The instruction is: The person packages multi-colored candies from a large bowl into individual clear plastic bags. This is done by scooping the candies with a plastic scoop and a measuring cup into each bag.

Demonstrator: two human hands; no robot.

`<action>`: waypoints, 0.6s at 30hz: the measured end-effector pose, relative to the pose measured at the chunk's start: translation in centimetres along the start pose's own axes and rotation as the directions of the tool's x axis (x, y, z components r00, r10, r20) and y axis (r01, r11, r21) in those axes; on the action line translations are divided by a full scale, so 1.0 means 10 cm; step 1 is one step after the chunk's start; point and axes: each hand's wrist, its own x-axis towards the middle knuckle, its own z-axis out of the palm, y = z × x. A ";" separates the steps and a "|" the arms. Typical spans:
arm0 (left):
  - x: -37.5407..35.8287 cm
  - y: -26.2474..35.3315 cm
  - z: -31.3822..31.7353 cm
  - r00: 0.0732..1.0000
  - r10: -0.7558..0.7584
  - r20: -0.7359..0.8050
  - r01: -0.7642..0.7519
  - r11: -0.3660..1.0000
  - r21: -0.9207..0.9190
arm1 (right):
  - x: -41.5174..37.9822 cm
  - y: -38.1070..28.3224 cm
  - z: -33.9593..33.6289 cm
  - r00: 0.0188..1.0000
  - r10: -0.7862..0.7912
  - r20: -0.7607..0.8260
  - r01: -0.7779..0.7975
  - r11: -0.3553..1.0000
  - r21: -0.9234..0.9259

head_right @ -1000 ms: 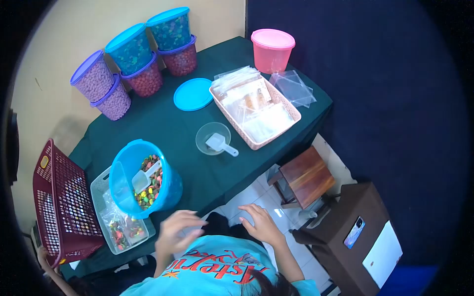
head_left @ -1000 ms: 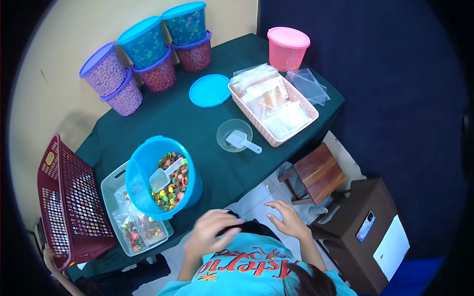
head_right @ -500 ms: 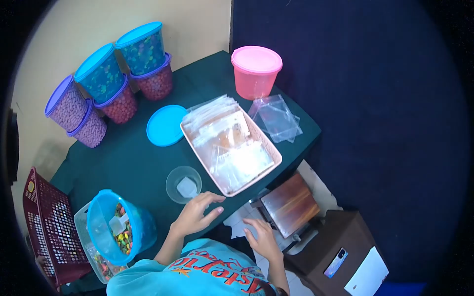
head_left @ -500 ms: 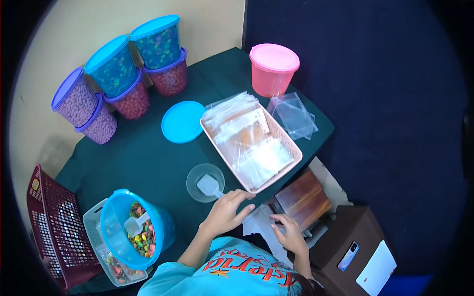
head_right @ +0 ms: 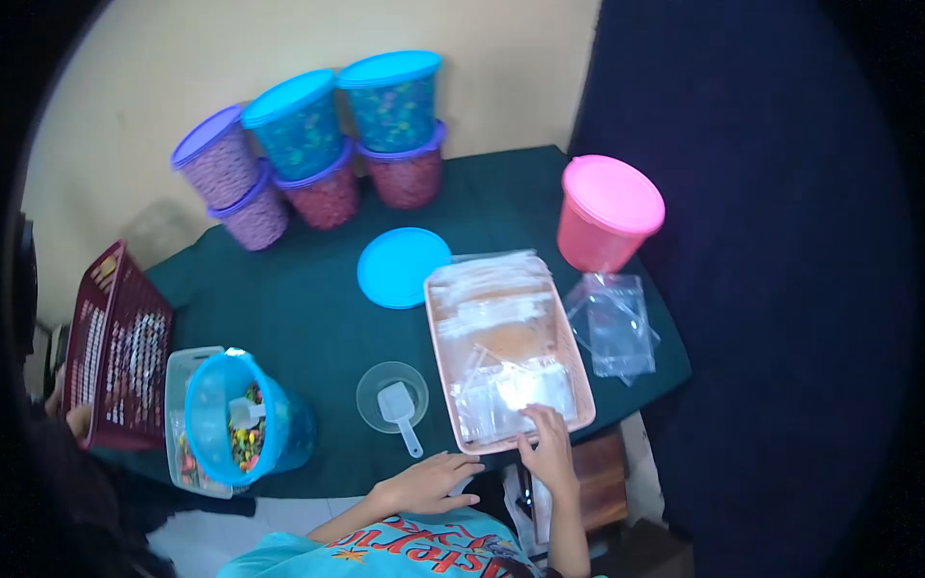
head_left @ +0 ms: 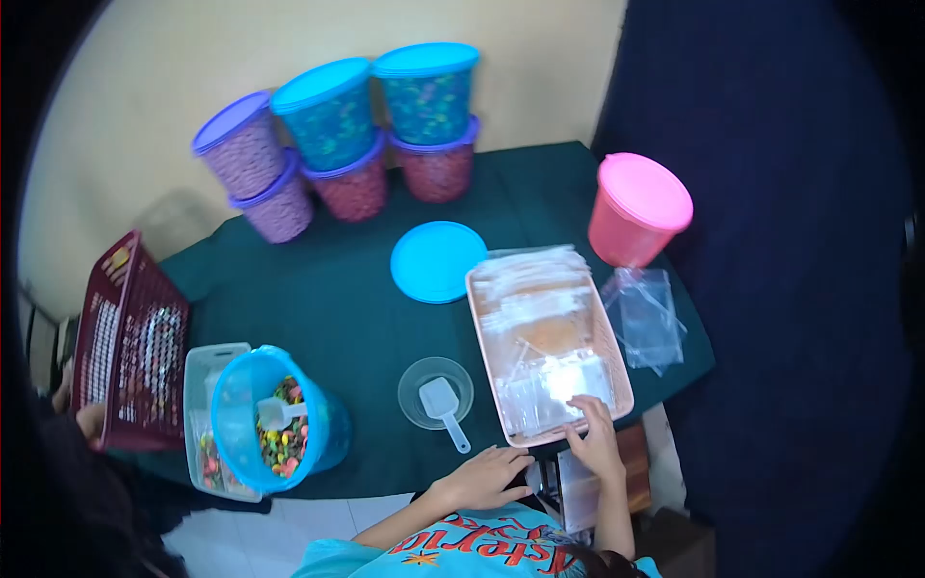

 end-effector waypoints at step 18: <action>-0.21 0.46 0.65 0.784 -0.436 -0.442 0.355 0.899 -0.258 | 0.88 0.89 -0.08 0.853 -0.459 0.249 0.516 0.816 -0.260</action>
